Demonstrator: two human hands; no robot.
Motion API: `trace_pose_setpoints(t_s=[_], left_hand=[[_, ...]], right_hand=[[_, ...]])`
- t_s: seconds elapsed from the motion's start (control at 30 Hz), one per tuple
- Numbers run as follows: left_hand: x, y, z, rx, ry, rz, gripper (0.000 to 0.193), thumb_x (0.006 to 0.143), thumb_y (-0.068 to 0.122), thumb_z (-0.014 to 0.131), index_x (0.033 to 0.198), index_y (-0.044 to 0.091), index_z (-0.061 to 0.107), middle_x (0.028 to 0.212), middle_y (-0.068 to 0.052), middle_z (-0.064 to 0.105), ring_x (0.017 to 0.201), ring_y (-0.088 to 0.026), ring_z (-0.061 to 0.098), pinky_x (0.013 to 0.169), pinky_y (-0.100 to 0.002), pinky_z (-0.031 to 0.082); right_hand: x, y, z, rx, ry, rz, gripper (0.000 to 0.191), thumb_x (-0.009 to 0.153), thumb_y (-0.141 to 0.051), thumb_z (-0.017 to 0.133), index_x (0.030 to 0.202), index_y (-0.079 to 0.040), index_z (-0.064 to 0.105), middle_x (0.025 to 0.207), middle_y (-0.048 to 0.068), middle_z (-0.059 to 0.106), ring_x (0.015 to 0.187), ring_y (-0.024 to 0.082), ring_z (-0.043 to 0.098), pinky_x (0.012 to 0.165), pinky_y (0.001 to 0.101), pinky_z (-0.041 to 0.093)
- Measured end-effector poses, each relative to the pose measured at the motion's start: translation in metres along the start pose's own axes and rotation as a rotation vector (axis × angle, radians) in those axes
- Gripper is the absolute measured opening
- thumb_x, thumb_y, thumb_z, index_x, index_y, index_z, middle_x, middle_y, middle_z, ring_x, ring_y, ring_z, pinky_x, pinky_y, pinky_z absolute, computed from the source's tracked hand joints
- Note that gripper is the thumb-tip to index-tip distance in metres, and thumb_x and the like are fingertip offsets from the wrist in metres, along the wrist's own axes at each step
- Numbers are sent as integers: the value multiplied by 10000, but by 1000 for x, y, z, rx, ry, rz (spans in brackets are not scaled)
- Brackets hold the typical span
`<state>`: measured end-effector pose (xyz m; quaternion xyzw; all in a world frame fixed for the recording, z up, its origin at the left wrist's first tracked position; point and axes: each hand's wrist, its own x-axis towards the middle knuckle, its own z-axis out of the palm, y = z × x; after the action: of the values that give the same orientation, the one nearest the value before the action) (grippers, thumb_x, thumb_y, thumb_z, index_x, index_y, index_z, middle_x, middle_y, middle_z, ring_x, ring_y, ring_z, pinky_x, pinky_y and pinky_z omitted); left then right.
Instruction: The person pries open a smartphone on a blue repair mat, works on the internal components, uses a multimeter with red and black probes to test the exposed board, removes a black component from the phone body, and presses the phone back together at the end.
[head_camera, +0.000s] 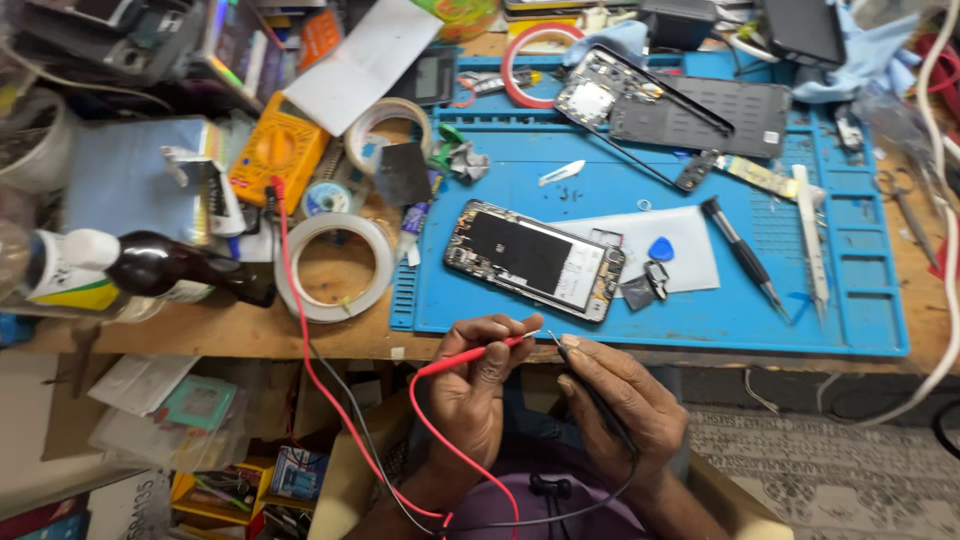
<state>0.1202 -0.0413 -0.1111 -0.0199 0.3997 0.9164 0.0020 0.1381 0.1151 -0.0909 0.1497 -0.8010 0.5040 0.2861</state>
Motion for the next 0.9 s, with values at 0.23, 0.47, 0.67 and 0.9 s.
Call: trace_pose_setpoints(t_s=[0.23, 0.47, 0.67, 0.9], left_hand=[[0, -7, -3, -66, 46, 42, 97, 1021, 43, 615, 1104, -5, 608, 1177, -138, 627, 1205, -356, 678, 1002, -379, 605], [2, -7, -4, -122, 114, 31, 60, 1005, 27, 613, 1058, 0, 619, 1147, -153, 659, 1201, -372, 682, 943, -363, 620], [2, -5, -4, -74, 144, -3, 51, 1003, 53, 609, 1031, 11, 618, 1148, -158, 673, 1201, -371, 689, 933, -349, 624], [2, -5, -4, -63, 128, 11, 55, 1011, 49, 599, 1047, 13, 620, 1131, -164, 689, 1194, -369, 690, 932, -354, 625]], right_hand=[[6, 1, 9, -32, -48, -56, 332, 844, 13, 804, 1161, -8, 708, 1164, 180, 734, 1072, 289, 764, 915, 359, 629], [7, 8, 15, -22, -34, -117, 334, 847, -12, 822, 1161, 15, 712, 1138, 175, 738, 1067, 296, 771, 901, 353, 644], [7, 9, 19, -34, -27, -128, 291, 864, -8, 812, 1141, 8, 721, 1130, 165, 748, 1066, 291, 780, 914, 355, 663], [7, 13, 18, -42, -31, -141, 293, 860, -10, 810, 1138, 10, 719, 1116, 164, 749, 1061, 287, 779, 901, 356, 660]])
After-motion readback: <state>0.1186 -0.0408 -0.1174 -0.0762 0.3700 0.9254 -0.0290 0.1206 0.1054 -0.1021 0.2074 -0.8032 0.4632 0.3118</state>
